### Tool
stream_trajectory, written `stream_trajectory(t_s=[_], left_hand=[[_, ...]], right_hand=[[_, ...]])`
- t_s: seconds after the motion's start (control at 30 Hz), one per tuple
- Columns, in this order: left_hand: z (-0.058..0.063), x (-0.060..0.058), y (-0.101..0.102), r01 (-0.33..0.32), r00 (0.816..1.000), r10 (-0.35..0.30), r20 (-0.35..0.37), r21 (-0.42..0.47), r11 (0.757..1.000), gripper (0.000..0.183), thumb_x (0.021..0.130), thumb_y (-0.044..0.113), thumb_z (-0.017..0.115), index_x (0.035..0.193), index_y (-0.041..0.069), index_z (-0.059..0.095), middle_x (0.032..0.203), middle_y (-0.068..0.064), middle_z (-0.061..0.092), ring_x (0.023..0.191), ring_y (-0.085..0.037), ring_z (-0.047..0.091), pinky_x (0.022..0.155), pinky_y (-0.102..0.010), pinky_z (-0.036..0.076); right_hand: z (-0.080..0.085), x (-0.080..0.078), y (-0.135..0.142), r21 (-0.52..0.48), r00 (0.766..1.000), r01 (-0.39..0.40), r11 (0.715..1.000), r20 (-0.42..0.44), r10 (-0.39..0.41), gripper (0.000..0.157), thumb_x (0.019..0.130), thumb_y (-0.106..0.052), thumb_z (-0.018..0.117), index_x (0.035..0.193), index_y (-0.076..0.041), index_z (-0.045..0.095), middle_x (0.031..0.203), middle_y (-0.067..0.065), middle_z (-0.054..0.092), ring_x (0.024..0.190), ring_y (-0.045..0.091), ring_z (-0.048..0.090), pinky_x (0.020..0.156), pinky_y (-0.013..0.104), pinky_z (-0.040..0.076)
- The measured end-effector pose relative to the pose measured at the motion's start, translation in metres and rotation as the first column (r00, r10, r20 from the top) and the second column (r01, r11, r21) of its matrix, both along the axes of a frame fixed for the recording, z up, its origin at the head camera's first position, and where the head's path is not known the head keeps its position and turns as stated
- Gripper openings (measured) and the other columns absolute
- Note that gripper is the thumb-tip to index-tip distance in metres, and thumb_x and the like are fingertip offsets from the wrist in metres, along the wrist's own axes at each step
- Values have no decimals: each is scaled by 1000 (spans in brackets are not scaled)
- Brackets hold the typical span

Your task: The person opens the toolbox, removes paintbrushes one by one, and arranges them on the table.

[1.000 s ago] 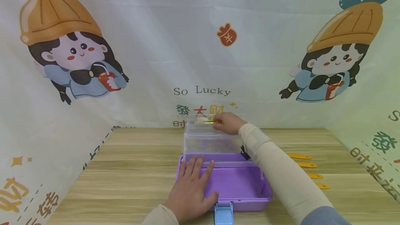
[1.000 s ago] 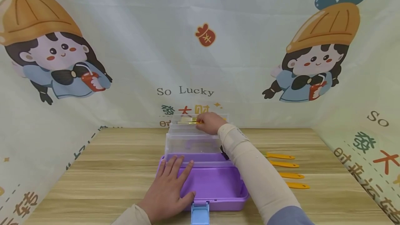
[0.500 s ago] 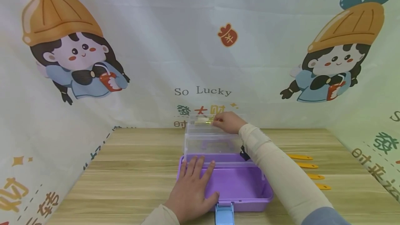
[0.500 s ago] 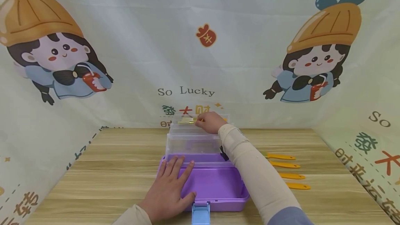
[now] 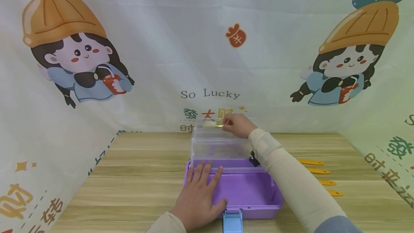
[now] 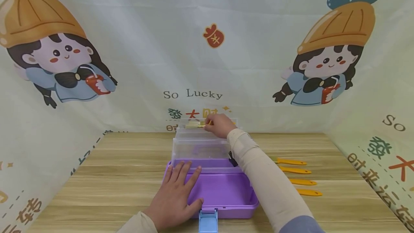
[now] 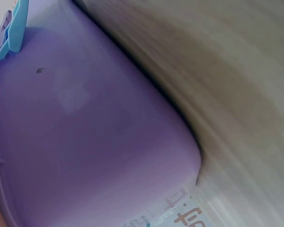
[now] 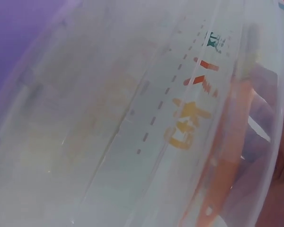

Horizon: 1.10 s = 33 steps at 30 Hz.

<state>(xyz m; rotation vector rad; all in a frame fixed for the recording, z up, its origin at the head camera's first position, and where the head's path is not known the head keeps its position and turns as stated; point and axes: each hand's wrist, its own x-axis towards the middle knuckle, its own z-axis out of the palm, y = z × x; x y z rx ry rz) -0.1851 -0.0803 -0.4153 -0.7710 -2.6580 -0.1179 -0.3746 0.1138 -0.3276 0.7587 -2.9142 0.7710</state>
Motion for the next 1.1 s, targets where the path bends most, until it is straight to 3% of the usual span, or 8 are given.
stream_trajectory(t_s=[0.17,0.63,0.9,1.1], left_hand=[[-1,2,0,9,1000,-10,11,5,1000,78,91,60,50,154,16,39,154,-20,34,142,-40,27,112,-63,19],[-3,2,1,16,999,-16,-37,7,1000,79,89,60,51,153,15,41,151,-20,37,140,-40,30,112,-64,20],[-1,0,0,15,1000,-15,7,15,1000,80,91,59,51,155,14,35,154,-22,33,143,-42,27,113,-64,17],[-1,-1,3,7,999,-8,32,13,1000,81,92,60,49,156,14,34,155,-22,33,143,-42,26,114,-63,14]], right_hand=[[3,7,7,-22,999,-26,999,-40,25,31,95,-20,68,122,-5,66,103,7,68,91,20,62,82,38,52],[29,51,42,-53,983,-65,996,-175,55,28,93,-11,69,120,-2,67,119,14,67,111,32,62,98,48,48],[25,81,89,-37,983,-25,999,-185,18,29,93,-9,68,121,-2,65,120,15,66,109,34,63,94,52,49],[9,111,138,21,986,-3,1000,-165,7,26,93,-6,67,118,1,66,114,16,67,105,36,62,92,55,49]])
